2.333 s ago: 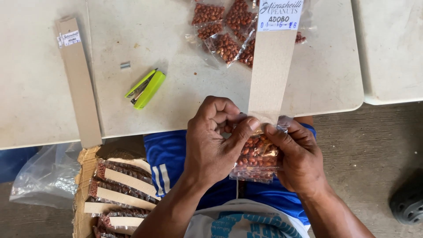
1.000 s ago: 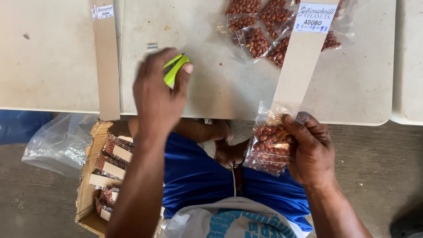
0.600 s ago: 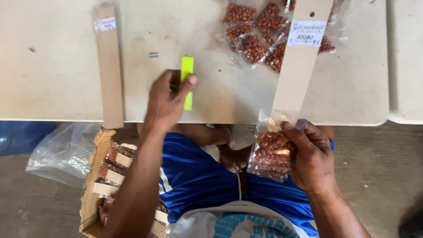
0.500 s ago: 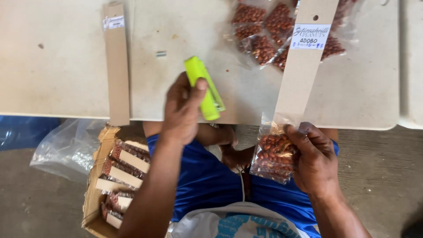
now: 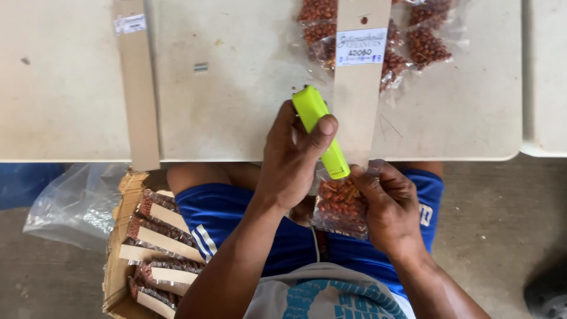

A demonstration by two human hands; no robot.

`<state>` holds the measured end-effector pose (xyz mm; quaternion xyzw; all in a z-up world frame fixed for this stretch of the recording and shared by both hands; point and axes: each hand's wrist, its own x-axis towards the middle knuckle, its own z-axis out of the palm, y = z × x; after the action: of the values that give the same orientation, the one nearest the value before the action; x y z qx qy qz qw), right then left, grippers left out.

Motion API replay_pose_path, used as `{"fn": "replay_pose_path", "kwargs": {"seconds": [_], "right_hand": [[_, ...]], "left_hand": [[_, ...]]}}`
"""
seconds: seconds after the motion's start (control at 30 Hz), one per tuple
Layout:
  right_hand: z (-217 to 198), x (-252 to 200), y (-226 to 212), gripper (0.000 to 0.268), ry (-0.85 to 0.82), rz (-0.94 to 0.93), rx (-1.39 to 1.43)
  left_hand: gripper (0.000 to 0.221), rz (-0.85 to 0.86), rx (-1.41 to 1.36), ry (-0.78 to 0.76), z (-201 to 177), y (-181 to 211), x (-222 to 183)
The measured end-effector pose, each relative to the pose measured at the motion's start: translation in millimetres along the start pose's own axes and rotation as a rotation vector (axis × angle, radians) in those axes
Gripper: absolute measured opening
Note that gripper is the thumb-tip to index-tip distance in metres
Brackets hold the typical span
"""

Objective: The person sits on the floor and repeatedly picks up small plastic bags of peanuts, inserts a cardboard label into each bag, and uses a handheld green stapler to attach the label to the bag. Finished packages are placed into a cardboard box.

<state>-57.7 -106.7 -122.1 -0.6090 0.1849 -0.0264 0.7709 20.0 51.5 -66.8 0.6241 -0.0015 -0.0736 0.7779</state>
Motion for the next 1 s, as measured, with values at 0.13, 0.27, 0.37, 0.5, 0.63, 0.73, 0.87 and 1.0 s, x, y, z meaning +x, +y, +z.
{"fn": "replay_pose_path", "kwargs": {"seconds": [0.13,0.27,0.37,0.5,0.63,0.73,0.87,1.0], "right_hand": [[7,-2,-12,0.014,-0.009,-0.004,-0.081],[5,-1,-21,0.014,-0.018,0.01,-0.149],[10,-3,-33,0.017,-0.002,0.001,-0.107],[2,-2,-17,0.019,0.016,-0.02,-0.117],[6,-3,-17,0.018,0.01,-0.025,-0.08],[13,-7,-19,0.013,-0.014,-0.052,-0.144],[30,-14,-31,0.012,-0.019,-0.122,-0.294],[44,-18,-37,0.012,-0.008,-0.162,-0.373]], "left_hand": [[0.056,-0.013,0.043,0.067,3,12,-2],[0.061,0.125,-0.022,0.116,-14,41,7],[0.054,0.216,0.032,0.118,-11,33,-8],[0.043,0.249,0.053,0.103,5,8,-17],[0.051,0.213,0.076,0.068,10,7,-13],[0.059,0.045,0.111,0.116,17,25,-11],[0.058,-0.112,0.153,0.264,25,42,-8],[0.054,-0.12,0.146,0.346,31,35,-4]]}}
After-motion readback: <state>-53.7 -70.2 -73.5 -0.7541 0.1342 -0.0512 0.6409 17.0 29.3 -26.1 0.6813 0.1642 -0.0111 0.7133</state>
